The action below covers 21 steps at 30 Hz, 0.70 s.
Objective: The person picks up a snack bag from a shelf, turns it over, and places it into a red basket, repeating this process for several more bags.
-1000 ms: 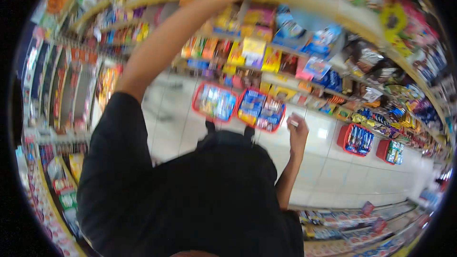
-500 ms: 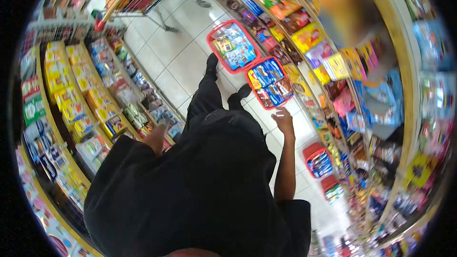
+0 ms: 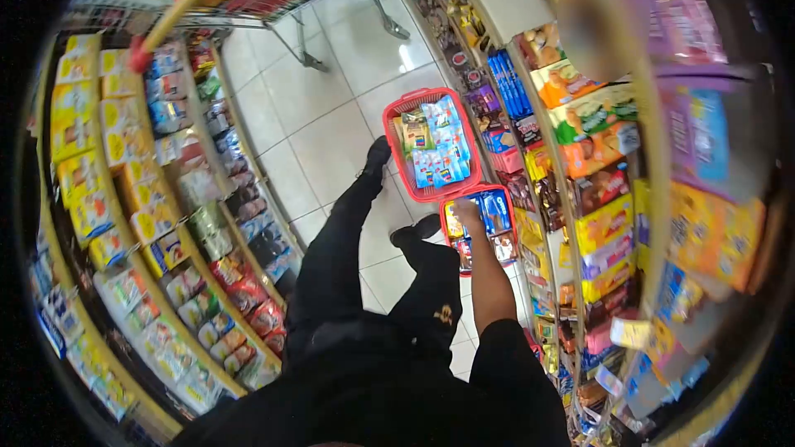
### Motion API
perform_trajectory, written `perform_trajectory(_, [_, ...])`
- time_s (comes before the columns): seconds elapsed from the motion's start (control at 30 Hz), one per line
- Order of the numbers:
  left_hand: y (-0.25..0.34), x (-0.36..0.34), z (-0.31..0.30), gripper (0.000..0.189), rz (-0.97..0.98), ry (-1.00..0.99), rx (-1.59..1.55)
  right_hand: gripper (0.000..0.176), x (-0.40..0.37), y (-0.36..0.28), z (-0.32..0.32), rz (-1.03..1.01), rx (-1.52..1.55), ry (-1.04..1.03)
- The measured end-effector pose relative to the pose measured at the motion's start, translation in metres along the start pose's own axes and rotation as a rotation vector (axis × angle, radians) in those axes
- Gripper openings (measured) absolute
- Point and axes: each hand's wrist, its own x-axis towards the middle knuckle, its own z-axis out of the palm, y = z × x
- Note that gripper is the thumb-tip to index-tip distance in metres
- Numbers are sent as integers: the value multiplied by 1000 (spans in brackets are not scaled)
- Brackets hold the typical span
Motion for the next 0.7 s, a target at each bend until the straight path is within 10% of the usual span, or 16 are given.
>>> perform_trajectory(0.07, [63,66,10,22,26,54,-27,19,59,23,34,179,691,103])
perform_trajectory(0.17, [121,165,18,22,48,118,-47,23,137,44,63,144,-253,328])
perform_trajectory(0.33, [151,238,35,22,30,133,-46,69,182,27,62,310,-442,522])
perform_trajectory(0.53, [133,217,31,22,3,109,-49,61,187,45,60,535,-290,362])
perform_trajectory(0.7, [49,88,16,22,-39,40,-20,32,174,84,81,193,-425,358])
